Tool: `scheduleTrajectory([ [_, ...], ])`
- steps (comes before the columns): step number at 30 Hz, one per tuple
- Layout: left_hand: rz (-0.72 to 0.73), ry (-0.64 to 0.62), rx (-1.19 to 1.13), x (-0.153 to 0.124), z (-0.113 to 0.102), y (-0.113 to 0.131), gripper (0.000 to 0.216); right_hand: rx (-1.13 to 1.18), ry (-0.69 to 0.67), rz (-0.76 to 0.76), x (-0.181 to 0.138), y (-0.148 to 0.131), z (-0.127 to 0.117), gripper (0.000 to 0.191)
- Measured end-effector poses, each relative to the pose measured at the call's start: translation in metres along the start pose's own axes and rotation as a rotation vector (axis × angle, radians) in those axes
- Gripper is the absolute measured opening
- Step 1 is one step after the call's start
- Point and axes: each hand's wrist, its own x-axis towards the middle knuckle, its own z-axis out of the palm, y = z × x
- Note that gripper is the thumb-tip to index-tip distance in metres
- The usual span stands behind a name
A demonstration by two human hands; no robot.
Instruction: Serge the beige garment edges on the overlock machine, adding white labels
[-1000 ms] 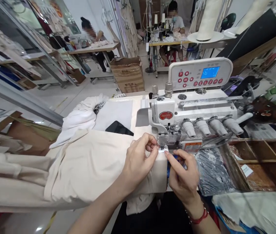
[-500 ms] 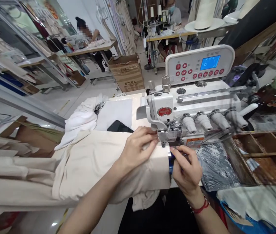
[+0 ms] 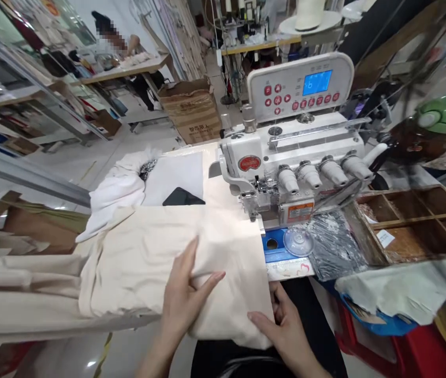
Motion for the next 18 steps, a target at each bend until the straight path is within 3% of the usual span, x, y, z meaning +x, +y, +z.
scheduleTrajectory([
  [3, 0.115, 0.136, 0.035, -0.029, 0.019, -0.022, 0.039, -0.104, 0.155, -0.069, -0.023, 0.037, -0.013, 0.043],
  [6, 0.167, 0.222, 0.029, -0.035, 0.029, -0.027, 0.027, -0.296, 0.305, -0.439, -0.036, 0.053, -0.022, 0.04],
  [9, 0.186, 0.251, 0.086, -0.032, 0.03, -0.026, 0.024, -0.428, 0.277, -0.668, -0.04, 0.048, -0.025, 0.034],
  [13, 0.208, 0.275, 0.119, -0.035, 0.031, -0.028, 0.023, -0.554, 0.199, -0.632, -0.043, 0.035, -0.028, 0.01],
  [18, 0.218, 0.266, 0.134, -0.038, 0.031, -0.03, 0.025, -0.537, 0.23, -0.617, -0.044, 0.042, -0.032, 0.009],
])
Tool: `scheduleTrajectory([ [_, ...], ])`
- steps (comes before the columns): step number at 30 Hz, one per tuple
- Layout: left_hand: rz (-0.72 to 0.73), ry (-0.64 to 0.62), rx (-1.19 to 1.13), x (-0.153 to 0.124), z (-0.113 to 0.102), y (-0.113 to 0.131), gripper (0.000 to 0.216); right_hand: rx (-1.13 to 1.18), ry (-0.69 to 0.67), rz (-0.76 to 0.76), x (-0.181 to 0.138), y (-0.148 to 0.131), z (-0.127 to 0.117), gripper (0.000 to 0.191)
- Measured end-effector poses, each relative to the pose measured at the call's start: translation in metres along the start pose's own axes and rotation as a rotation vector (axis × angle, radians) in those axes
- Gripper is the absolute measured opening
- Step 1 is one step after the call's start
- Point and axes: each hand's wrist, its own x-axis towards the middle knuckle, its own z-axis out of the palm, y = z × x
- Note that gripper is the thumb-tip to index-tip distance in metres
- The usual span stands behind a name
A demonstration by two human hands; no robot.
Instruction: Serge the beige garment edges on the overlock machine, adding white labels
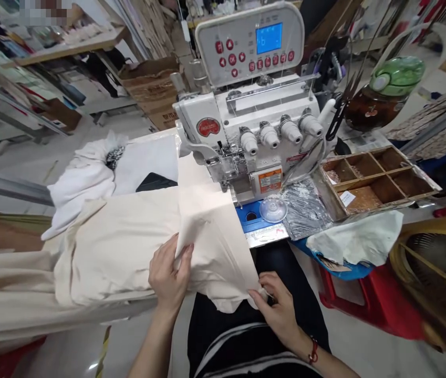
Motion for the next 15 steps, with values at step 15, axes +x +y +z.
scheduleTrajectory([
  [15, 0.073, 0.01, -0.008, 0.016, -0.007, 0.0, 0.022, 0.278, -0.498, 0.116, 0.014, -0.017, -0.023, 0.056],
])
